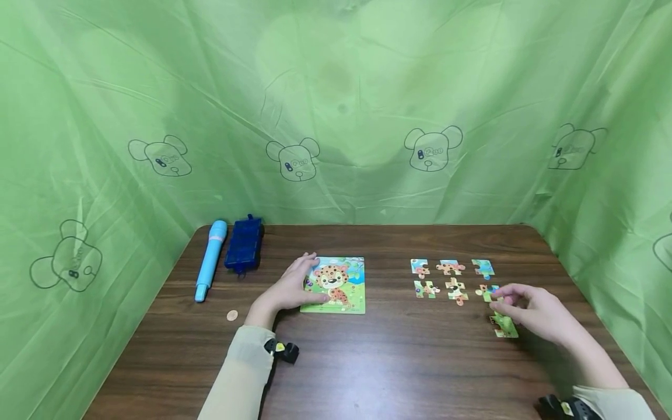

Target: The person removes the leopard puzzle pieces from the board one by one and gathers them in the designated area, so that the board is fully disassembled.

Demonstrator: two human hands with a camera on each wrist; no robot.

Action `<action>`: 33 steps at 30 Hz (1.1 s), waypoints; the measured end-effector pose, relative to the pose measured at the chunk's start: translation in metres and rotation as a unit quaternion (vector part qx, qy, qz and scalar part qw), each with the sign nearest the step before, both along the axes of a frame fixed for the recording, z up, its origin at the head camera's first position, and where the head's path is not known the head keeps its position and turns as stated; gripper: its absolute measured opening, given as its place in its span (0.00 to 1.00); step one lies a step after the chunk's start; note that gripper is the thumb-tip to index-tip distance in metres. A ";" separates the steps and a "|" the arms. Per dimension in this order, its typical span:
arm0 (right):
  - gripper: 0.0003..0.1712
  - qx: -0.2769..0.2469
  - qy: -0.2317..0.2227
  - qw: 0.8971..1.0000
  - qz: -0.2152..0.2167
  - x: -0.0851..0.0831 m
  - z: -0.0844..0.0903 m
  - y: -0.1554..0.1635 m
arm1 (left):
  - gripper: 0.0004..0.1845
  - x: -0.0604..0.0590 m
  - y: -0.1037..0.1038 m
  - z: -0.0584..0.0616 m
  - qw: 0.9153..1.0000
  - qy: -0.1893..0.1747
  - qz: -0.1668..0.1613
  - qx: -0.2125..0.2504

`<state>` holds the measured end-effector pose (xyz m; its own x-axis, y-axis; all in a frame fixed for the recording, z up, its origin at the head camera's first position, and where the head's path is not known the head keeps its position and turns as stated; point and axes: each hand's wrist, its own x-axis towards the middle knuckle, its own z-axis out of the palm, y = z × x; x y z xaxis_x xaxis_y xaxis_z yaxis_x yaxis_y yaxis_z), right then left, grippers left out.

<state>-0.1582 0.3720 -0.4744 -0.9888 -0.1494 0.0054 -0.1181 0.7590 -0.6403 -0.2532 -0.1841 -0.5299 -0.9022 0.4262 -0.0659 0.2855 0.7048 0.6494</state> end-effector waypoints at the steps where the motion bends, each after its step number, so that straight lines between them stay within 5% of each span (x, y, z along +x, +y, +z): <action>1: 0.16 0.002 0.007 1.000 0.004 -0.003 0.005 -0.008 | 0.61 0.000 0.000 0.000 1.000 -0.001 0.001 0.000; 8: 0.15 -0.027 0.019 0.998 0.061 -0.029 0.028 -0.087 | 0.60 -0.001 0.002 0.001 1.000 0.005 0.001 -0.002; 17: 0.17 -0.125 -0.023 0.985 0.116 -0.060 0.015 -0.202 | 0.61 0.000 0.001 0.000 1.000 0.000 0.008 0.000; 24: 0.16 -0.199 -0.050 0.975 0.091 -0.072 0.014 -0.243 | 0.61 0.001 0.000 0.000 1.000 0.000 0.012 0.002; 33: 0.17 -0.198 -0.067 0.974 0.093 -0.073 -0.004 -0.272 | 0.51 0.001 -0.003 0.001 1.000 0.014 -0.012 0.014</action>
<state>-0.2312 0.1002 -0.4787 -0.9407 -0.3380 -0.0282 -0.1251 0.4231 -0.8974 -0.2526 -0.1870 -0.5289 -0.8932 0.4488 -0.0282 0.3204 0.6792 0.6604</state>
